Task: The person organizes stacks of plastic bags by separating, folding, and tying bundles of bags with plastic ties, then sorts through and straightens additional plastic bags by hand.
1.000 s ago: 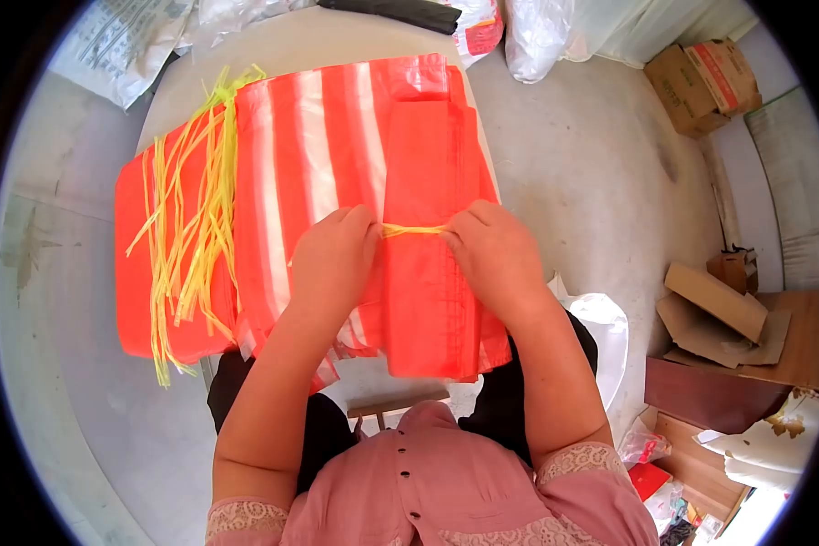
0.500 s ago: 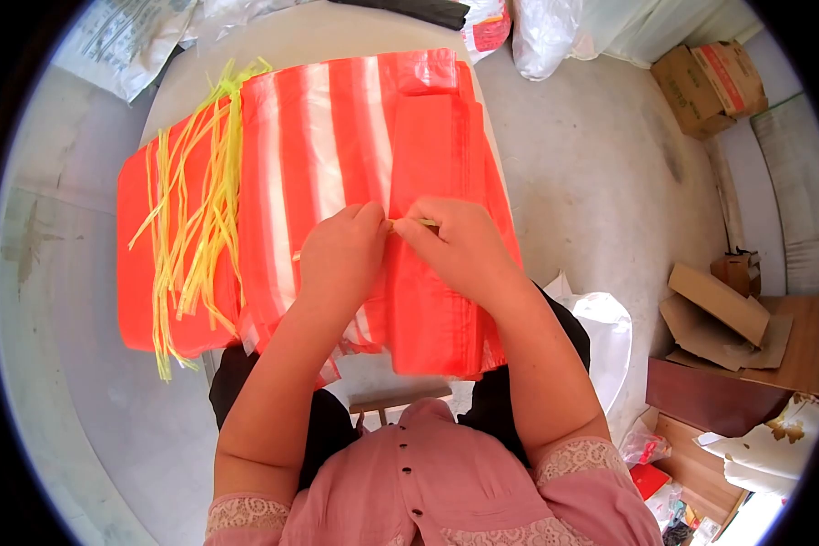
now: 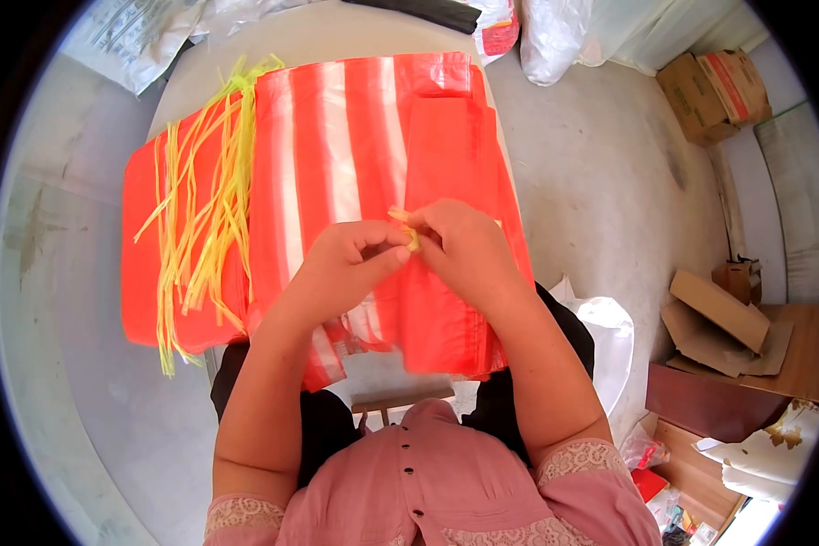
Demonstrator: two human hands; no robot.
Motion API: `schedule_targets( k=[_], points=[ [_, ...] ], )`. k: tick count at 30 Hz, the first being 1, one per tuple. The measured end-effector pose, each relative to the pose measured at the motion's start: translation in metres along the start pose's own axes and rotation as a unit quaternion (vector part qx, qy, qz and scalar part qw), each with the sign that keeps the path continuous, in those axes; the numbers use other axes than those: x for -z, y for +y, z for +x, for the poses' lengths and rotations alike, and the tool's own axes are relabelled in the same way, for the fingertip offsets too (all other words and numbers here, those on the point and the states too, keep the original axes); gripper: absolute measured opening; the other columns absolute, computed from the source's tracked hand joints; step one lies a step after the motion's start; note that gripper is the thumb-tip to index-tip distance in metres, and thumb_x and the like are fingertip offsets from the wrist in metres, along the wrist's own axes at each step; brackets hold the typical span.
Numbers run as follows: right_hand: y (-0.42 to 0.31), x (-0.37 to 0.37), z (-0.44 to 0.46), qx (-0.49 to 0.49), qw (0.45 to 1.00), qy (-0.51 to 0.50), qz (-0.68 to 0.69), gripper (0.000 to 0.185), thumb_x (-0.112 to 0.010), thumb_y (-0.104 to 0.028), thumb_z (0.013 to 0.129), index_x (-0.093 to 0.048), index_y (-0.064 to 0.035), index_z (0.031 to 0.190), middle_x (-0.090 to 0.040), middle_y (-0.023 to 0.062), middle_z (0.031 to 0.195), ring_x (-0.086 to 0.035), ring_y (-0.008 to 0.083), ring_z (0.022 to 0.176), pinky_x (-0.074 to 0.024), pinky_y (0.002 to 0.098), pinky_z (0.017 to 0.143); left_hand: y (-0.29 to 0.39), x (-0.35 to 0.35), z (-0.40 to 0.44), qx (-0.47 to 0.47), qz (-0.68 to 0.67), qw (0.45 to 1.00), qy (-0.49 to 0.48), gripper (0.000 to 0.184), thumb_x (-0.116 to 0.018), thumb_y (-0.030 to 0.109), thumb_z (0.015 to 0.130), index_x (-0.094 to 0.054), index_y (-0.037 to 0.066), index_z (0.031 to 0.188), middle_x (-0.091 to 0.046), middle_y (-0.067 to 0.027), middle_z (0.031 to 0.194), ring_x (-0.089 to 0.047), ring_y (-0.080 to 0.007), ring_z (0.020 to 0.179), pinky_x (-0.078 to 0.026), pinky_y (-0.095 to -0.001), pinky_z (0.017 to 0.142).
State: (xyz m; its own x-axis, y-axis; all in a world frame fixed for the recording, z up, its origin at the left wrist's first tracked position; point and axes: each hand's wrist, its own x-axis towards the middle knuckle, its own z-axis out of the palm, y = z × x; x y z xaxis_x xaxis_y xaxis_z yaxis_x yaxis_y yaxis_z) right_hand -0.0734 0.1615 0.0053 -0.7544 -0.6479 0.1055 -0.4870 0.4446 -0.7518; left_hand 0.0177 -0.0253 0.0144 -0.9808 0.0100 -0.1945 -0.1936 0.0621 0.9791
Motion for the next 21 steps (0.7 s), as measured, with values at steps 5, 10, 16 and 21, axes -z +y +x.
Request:
schedule_targets(
  k=[5, 10, 16, 21],
  points=[
    [-0.013, 0.006, 0.000, -0.029, 0.999, -0.008, -0.045, 0.017, -0.063, -0.019, 0.101, -0.071, -0.0047, 0.106, -0.069, 0.0147, 0.095, -0.068, 0.0352, 0.091, -0.0534, 0.0471, 0.077, 0.001, 0.002, 0.007, -0.054, -0.181, 0.982, 0.024, 0.017, -0.065, 0.007, 0.103, -0.072, 0.001, 0.117, -0.065, 0.0008, 0.095, -0.053, -0.0072, 0.080, -0.045, -0.0255, 0.071],
    [-0.002, 0.003, -0.001, -0.039, 0.999, -0.019, -0.015, 0.020, -0.059, -0.021, 0.104, -0.067, -0.0050, 0.112, -0.072, 0.0157, 0.104, -0.069, 0.0360, 0.095, -0.0541, 0.0468, 0.079, -0.014, -0.025, 0.022, -0.164, 0.132, 0.964, 0.162, 0.026, -0.068, 0.001, 0.095, -0.071, 0.004, 0.121, -0.068, -0.0038, 0.107, -0.058, -0.0149, 0.079, -0.050, -0.0297, 0.075],
    [-0.006, 0.007, 0.001, -0.122, 0.991, -0.021, 0.042, 0.020, -0.061, -0.021, 0.103, -0.064, -0.0060, 0.115, -0.073, 0.0165, 0.104, -0.071, 0.0360, 0.097, -0.0555, 0.0440, 0.083, -0.015, -0.026, 0.028, -0.084, 0.233, 0.958, 0.146, 0.019, -0.071, 0.004, 0.094, -0.072, 0.002, 0.112, -0.071, -0.0057, 0.102, -0.061, -0.0157, 0.077, -0.050, -0.0287, 0.072],
    [-0.013, 0.011, 0.001, -0.121, 0.991, -0.011, 0.059, 0.017, -0.064, -0.016, 0.099, -0.064, -0.0062, 0.113, -0.072, 0.0160, 0.107, -0.071, 0.0357, 0.099, -0.0561, 0.0433, 0.083, -0.030, -0.031, 0.034, -0.048, 0.067, 0.980, 0.179, 0.011, -0.069, 0.009, 0.099, -0.070, -0.001, 0.103, -0.071, -0.0046, 0.086, -0.059, -0.0090, 0.072, -0.047, -0.0270, 0.065]
  ],
)
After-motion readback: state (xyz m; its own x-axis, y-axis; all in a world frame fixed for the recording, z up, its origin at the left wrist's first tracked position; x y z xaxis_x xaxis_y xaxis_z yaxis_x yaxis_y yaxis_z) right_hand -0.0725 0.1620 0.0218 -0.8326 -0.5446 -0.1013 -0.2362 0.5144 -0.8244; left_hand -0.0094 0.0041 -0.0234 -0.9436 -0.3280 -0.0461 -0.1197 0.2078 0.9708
